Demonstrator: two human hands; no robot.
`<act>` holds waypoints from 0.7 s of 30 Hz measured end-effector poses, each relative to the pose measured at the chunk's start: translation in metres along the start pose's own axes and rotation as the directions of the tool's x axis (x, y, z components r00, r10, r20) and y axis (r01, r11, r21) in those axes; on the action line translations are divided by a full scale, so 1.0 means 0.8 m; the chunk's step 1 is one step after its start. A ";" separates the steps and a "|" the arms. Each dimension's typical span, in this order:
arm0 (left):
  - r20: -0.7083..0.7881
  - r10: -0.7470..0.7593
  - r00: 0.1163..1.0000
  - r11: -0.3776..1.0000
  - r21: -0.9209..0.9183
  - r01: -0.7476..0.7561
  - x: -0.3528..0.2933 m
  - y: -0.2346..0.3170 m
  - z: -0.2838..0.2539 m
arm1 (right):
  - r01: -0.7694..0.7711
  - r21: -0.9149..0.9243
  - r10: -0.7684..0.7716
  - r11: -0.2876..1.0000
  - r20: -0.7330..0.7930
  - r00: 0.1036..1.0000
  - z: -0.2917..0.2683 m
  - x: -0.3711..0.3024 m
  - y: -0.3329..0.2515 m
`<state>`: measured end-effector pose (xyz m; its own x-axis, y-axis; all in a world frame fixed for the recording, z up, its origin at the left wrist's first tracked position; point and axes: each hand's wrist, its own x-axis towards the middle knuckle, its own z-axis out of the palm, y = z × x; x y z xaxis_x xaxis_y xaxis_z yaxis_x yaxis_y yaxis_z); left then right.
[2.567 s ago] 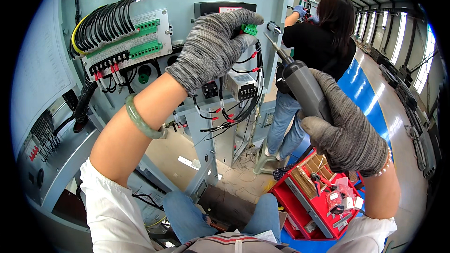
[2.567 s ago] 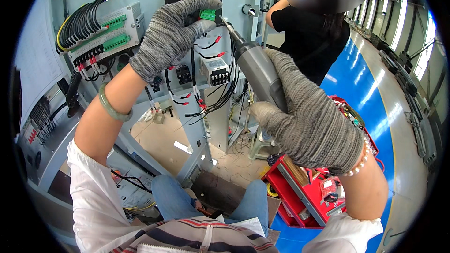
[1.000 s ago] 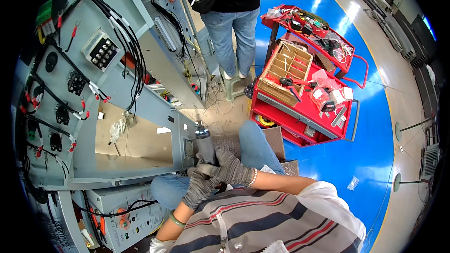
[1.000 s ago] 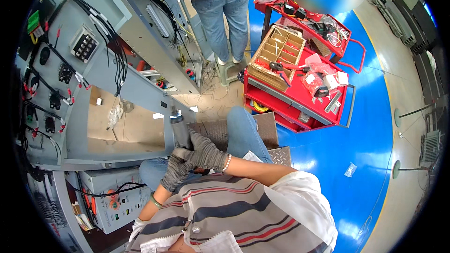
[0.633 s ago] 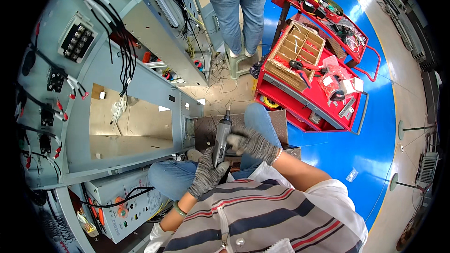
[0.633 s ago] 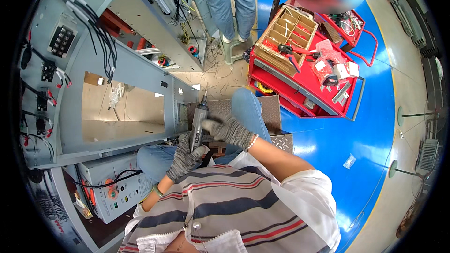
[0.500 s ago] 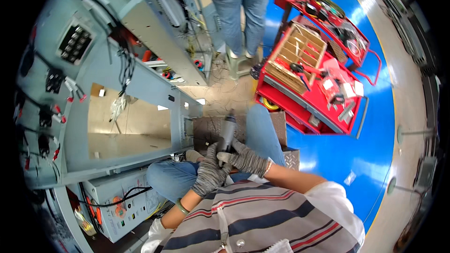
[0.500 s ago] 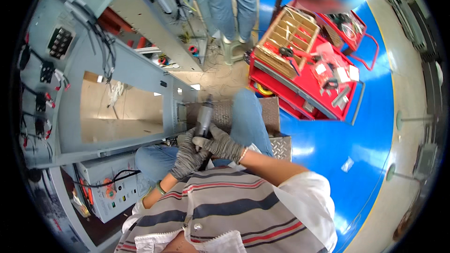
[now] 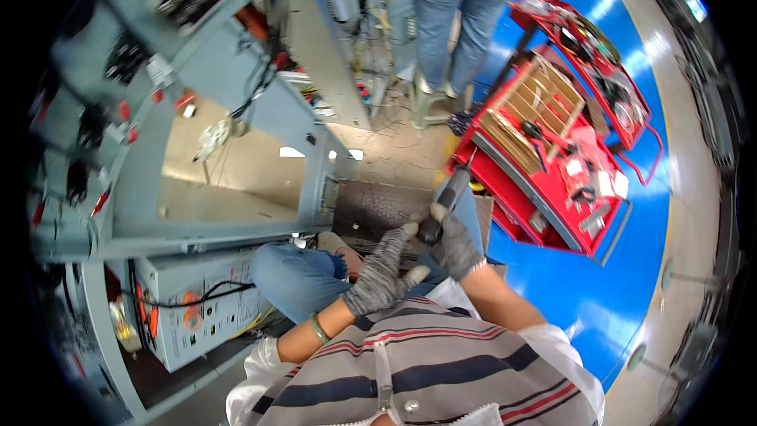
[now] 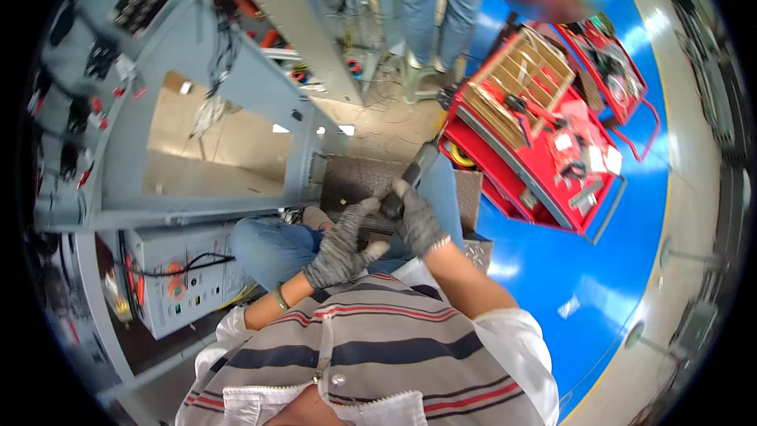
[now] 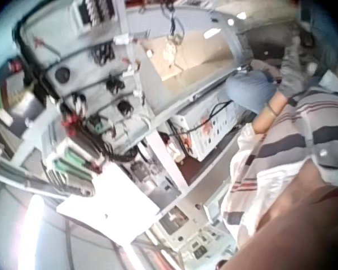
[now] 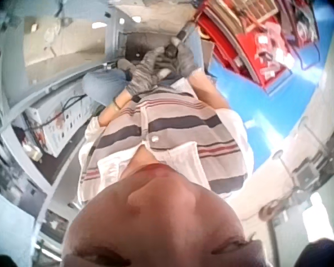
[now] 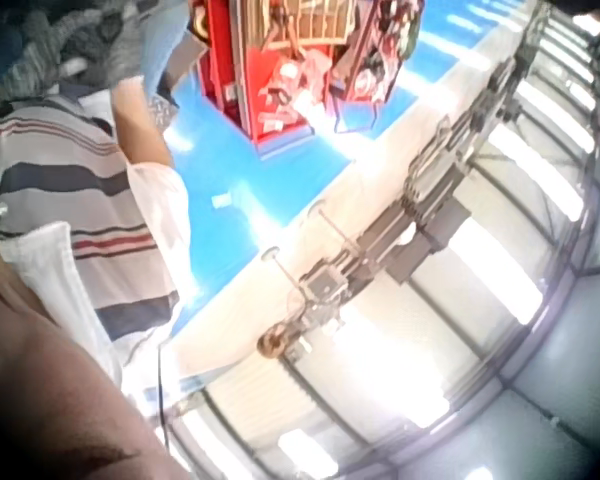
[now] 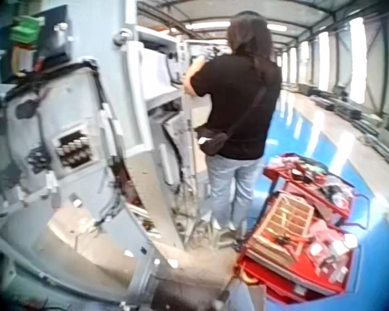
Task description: The person works on an open electrical cabinet, stripping wire ends with pliers and securing them into terminal blocks using a cordless screwdriver. They also remove a slipper to show a bare foot briefly before resuming wiring.
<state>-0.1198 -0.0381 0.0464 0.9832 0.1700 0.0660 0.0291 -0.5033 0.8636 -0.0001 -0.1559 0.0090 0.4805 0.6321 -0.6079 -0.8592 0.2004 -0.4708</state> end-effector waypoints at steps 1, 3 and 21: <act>0.030 -0.065 0.997 0.993 -0.095 0.068 0.002 0.004 -0.005 | 0.032 -0.052 -0.040 0.998 -0.159 0.987 -0.014 0.015 -0.010; -0.030 -0.110 0.994 0.991 -0.077 0.107 -0.010 -0.024 -0.002 | 0.074 -0.288 -0.179 0.955 -0.355 0.918 -0.061 0.051 -0.032; -0.658 -0.379 0.650 0.330 0.560 0.760 -0.101 -0.169 -0.152 | -0.184 -0.469 -0.437 0.864 -0.879 0.191 -0.414 0.144 -0.153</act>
<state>-0.2248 0.1189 -0.0150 0.5100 0.8590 0.0448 0.8573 -0.5118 0.0554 0.2183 -0.3553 -0.2150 0.6217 -0.6246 -0.4726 -0.7479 -0.2942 -0.5951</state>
